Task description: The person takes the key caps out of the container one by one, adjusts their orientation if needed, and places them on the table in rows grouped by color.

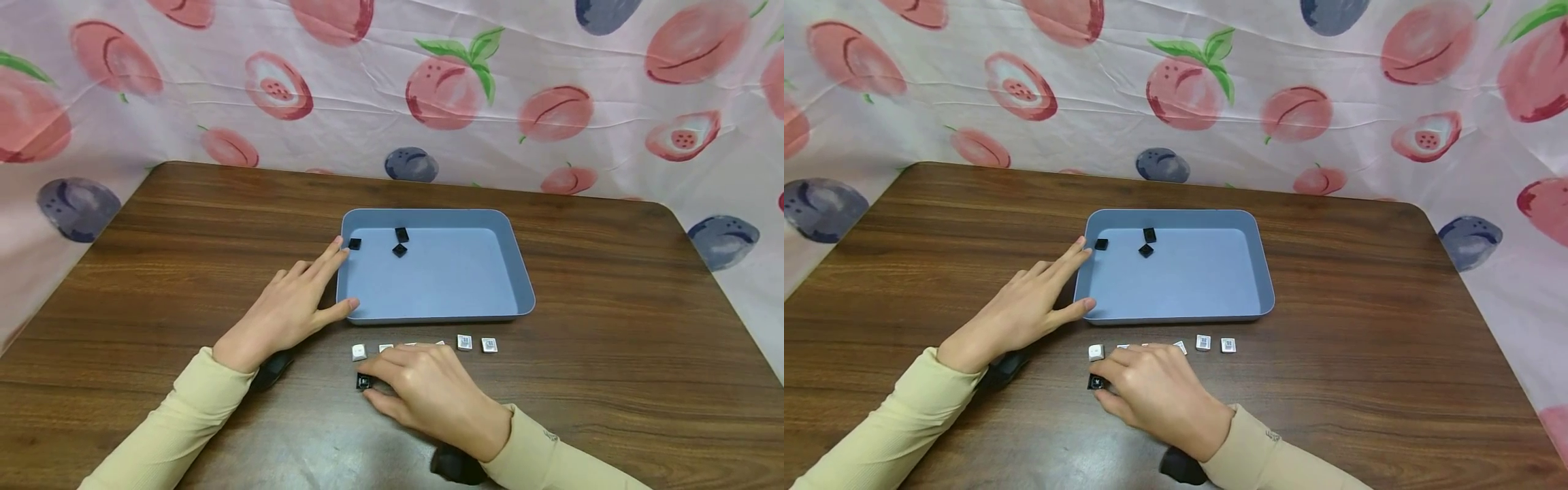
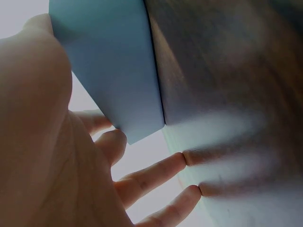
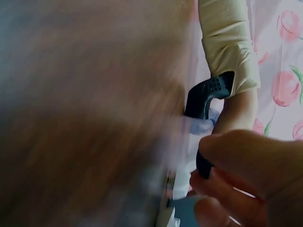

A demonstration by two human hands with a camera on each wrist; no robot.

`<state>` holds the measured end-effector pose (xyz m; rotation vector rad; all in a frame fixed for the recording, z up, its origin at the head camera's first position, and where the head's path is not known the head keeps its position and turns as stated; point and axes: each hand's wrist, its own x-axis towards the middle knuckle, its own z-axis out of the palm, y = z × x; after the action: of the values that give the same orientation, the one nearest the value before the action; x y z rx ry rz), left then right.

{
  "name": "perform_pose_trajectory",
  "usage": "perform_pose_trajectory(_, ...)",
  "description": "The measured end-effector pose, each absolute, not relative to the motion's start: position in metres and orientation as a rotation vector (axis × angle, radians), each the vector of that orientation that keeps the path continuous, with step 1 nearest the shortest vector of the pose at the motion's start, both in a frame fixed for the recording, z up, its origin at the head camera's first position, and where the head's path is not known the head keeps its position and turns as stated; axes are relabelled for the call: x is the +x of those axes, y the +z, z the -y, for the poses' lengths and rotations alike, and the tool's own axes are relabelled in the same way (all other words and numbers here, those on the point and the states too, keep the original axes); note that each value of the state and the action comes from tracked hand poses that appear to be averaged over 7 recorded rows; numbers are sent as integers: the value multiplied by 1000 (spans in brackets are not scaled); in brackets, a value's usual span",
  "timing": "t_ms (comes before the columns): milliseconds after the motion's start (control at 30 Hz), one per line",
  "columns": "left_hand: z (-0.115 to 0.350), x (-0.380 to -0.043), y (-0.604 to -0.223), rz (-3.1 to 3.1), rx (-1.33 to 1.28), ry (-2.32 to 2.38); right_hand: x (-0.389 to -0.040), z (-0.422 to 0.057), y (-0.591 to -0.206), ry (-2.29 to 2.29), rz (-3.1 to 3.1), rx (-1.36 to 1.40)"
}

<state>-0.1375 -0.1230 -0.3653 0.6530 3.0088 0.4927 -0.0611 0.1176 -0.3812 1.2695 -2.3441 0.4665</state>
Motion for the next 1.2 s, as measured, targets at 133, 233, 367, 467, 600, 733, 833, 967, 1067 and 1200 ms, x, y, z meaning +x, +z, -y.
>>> perform_pose_trajectory(133, 123, -138, -364, -3010, 657, 488, -62, -112, -382, 472, 2391, 1265)
perform_pose_trajectory(233, 123, -137, -364, -3015, 663, 487, -62, -108, -385, 462, 2424, 1275)
perform_pose_trajectory(367, 122, -135, -366, -3016, 662, 491, -62, -107, -389, 445, 2452, 1283)
perform_pose_trajectory(467, 122, -136, -366, -3016, 658, 490, -62, -107, -389, 443, 2456, 1278)
perform_pose_trajectory(600, 122, -136, -365, -3023, 660, 491, -62, -107, -387, 441, 2459, 1281)
perform_pose_trajectory(733, 123, -136, -365, -3023, 656, 496, -62, -107, -385, 436, 2456, 1289)
perform_pose_trajectory(833, 123, -136, -364, -3017, 653, 501, -63, -107, -384, 470, 2441, 1302)
perform_pose_trajectory(967, 123, -135, -363, -3014, 652, 502, -68, -109, -378, 554, 2407, 1316)
perform_pose_trajectory(1067, 123, -136, -363, -3010, 651, 500, -73, -112, -370, 626, 2382, 1308)
perform_pose_trajectory(1200, 123, -136, -363, -3011, 654, 501, -81, -116, -358, 720, 2364, 1266)
